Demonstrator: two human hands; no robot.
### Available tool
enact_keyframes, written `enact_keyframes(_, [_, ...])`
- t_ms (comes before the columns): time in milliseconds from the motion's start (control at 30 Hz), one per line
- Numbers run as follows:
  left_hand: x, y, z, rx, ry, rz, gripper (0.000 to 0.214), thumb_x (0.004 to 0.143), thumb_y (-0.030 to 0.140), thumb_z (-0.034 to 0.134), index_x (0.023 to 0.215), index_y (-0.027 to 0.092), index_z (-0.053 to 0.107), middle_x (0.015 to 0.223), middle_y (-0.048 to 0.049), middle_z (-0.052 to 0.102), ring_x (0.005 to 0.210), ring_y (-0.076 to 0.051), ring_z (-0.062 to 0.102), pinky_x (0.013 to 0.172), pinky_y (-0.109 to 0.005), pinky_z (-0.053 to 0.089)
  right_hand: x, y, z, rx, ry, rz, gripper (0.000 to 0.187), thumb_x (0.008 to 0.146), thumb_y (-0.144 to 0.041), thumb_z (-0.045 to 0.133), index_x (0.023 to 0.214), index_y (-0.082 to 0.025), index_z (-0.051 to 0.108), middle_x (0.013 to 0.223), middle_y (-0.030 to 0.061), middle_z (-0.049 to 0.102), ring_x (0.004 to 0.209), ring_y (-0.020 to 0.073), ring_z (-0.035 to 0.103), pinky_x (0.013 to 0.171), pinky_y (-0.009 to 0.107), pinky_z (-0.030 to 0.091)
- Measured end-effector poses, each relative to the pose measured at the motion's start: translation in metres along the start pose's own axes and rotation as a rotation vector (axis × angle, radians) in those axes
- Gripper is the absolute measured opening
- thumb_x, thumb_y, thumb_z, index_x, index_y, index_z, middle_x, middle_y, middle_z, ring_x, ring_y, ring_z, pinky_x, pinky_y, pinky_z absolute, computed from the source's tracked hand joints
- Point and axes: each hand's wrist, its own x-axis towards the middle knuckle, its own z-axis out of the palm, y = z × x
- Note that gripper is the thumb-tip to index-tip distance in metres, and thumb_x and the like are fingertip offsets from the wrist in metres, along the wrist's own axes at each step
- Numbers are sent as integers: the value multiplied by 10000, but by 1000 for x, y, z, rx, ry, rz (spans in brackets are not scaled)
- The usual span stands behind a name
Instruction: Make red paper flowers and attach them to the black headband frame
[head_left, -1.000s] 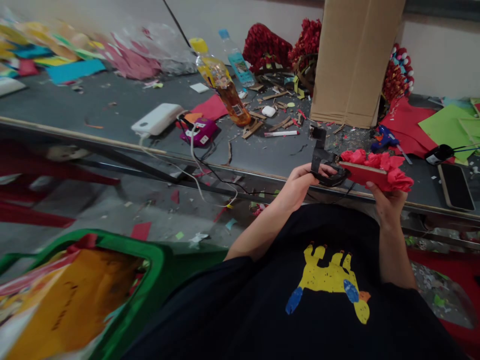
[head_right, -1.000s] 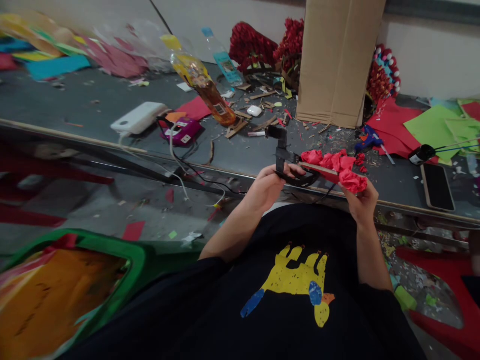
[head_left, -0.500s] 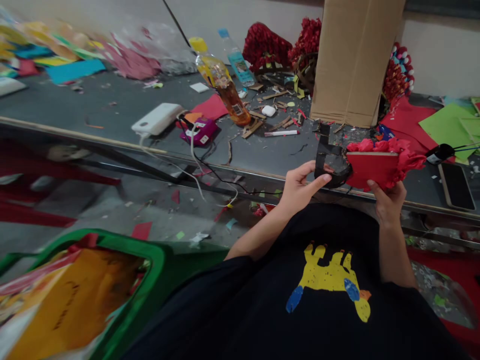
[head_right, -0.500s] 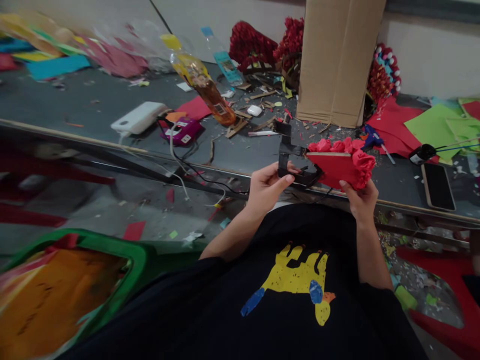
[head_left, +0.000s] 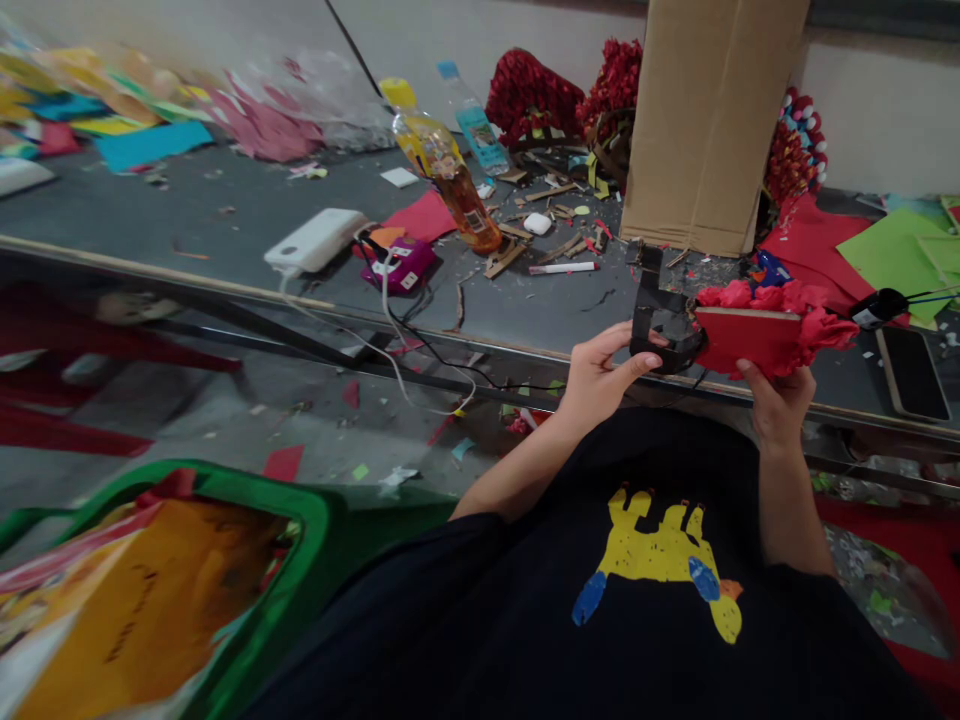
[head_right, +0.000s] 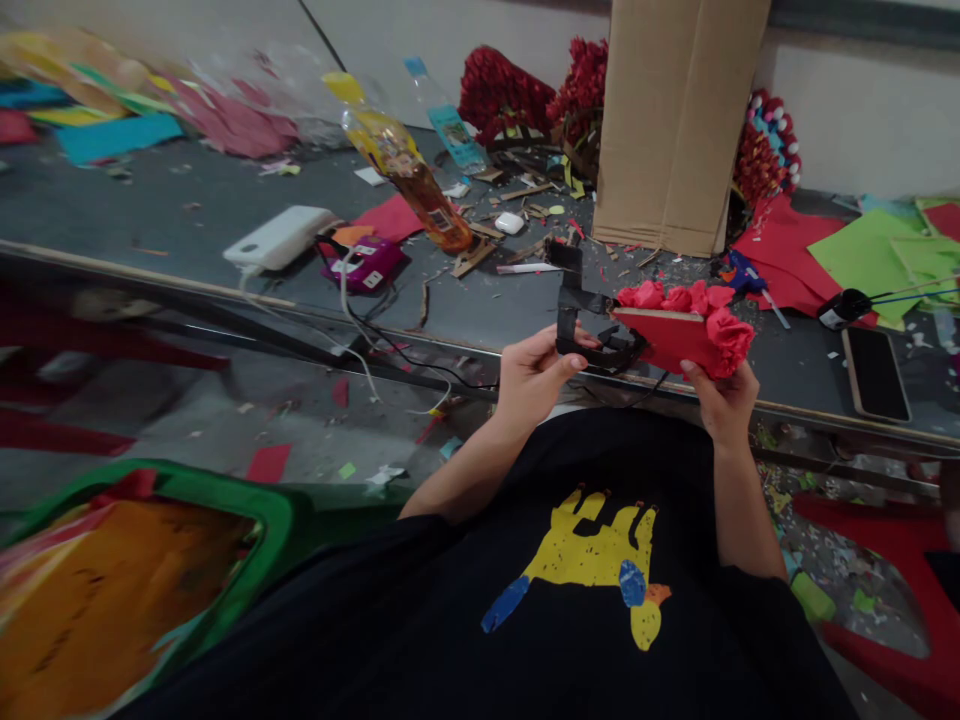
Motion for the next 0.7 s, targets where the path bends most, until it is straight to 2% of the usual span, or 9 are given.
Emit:
enact_keyframes(167, [-1, 1, 0, 10, 20, -80, 287, 729, 477, 728, 822, 207, 746, 880, -59, 715, 926, -195, 642, 868, -320, 499, 0, 2, -1, 0, 22, -8, 309, 587, -295, 828, 835, -195, 674, 785, -11, 695, 698, 143, 651, 699, 304, 567])
enact_keyframes(367, [0, 3, 1, 7, 14, -82, 292, 728, 484, 725, 817, 207, 749, 876, -60, 717, 931, -199, 640, 890, -329, 486, 0, 1, -2, -5, 12, -4, 303, 590, -301, 826, 831, -193, 678, 775, -9, 694, 694, 143, 646, 684, 295, 561])
enact_keyframes(567, [-1, 6, 0, -7, -1, -74, 223, 768, 411, 715, 828, 199, 751, 873, -59, 713, 883, -190, 647, 864, -314, 488, -1, 3, -1, 7, 32, -1, 310, 562, -297, 837, 805, -189, 678, 786, -9, 697, 691, 140, 647, 683, 291, 555])
enact_keyframes(700, [1, 10, -2, 10, -43, -72, 286, 795, 470, 669, 819, 196, 748, 865, -69, 715, 885, -201, 646, 875, -342, 488, -2, 10, -9, -54, 13, 8, 309, 580, -326, 822, 791, -172, 657, 751, -1, 685, 727, 178, 661, 717, 329, 554])
